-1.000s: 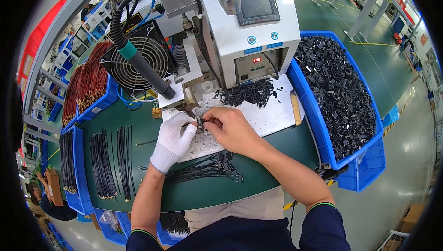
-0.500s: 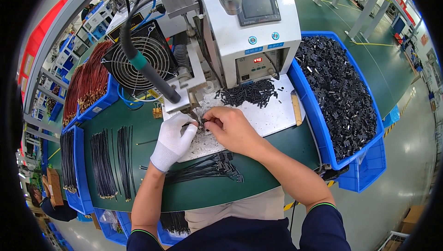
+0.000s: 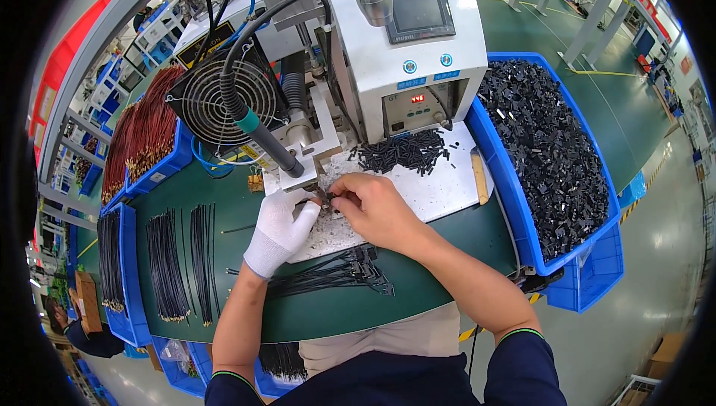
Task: The person assembles small electronics components and wire harnesses by hand at an assembly station, using a manual pressing tool to connect plastic clips and connector pins.
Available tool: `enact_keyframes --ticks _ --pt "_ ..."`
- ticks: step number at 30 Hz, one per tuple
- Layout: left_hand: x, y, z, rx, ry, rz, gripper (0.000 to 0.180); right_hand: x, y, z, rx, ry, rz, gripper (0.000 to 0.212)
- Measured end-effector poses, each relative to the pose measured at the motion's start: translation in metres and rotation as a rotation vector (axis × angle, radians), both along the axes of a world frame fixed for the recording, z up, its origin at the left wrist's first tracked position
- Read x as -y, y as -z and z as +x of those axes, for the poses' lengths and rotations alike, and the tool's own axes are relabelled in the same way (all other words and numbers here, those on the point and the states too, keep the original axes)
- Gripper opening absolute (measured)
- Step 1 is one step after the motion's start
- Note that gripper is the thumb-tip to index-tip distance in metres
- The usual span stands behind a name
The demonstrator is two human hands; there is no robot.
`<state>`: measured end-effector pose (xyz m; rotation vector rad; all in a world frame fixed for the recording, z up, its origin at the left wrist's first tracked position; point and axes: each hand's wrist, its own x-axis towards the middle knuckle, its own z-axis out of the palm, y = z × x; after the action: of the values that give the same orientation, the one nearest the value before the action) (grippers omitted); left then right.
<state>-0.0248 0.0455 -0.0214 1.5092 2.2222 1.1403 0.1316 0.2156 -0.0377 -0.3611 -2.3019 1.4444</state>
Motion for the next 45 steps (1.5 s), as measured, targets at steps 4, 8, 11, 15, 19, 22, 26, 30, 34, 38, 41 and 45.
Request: enact_keyframes --ticks 4,8,11,15,19,22,26,30,34,38,41,45 --pt "0.001 0.001 -0.001 -0.001 0.01 0.004 0.023 0.0 -0.001 0.0 0.007 0.002 0.0 0.022" --pt "0.001 0.0 0.0 0.02 0.011 0.021 0.019 0.0 0.002 -0.001 0.0 0.002 -0.012 0.022" --pt "0.0 -0.001 -0.001 0.035 0.026 0.045 0.016 0.0 0.001 -0.001 0.008 -0.003 -0.012 0.021" --pt "0.0 -0.001 -0.001 0.04 0.026 0.041 0.014 -0.001 0.001 -0.001 0.005 -0.009 -0.007 0.021" --pt "-0.001 -0.003 0.0 0.047 0.032 0.036 0.014 0.0 0.002 0.0 -0.01 -0.004 -0.017 0.021" --pt "-0.001 -0.002 0.0 0.037 0.041 0.054 0.013 0.0 0.001 0.0 -0.005 -0.006 -0.015 0.021" --pt "-0.001 -0.003 0.001 0.029 0.036 0.048 0.013 0.001 -0.001 0.001 0.003 0.001 -0.009 0.02" --pt "0.003 -0.001 0.001 -0.006 0.034 0.054 0.017 0.003 0.002 0.002 -0.022 0.017 0.046 0.019" --pt "0.023 -0.005 0.003 -0.09 0.034 0.108 0.021 0.013 -0.002 0.011 -0.135 0.017 0.135 0.019" --pt "0.057 -0.019 0.018 -0.154 0.038 -0.022 0.027 0.03 -0.035 0.039 0.047 -0.006 0.071 0.013" --pt "0.088 -0.029 0.025 -0.066 0.054 -0.074 0.02 0.043 -0.051 0.06 0.227 -0.079 0.042 0.013" --pt "0.128 -0.021 -0.008 -0.325 -0.23 -0.09 0.015 0.049 -0.052 0.076 0.321 -0.079 0.13 0.019"
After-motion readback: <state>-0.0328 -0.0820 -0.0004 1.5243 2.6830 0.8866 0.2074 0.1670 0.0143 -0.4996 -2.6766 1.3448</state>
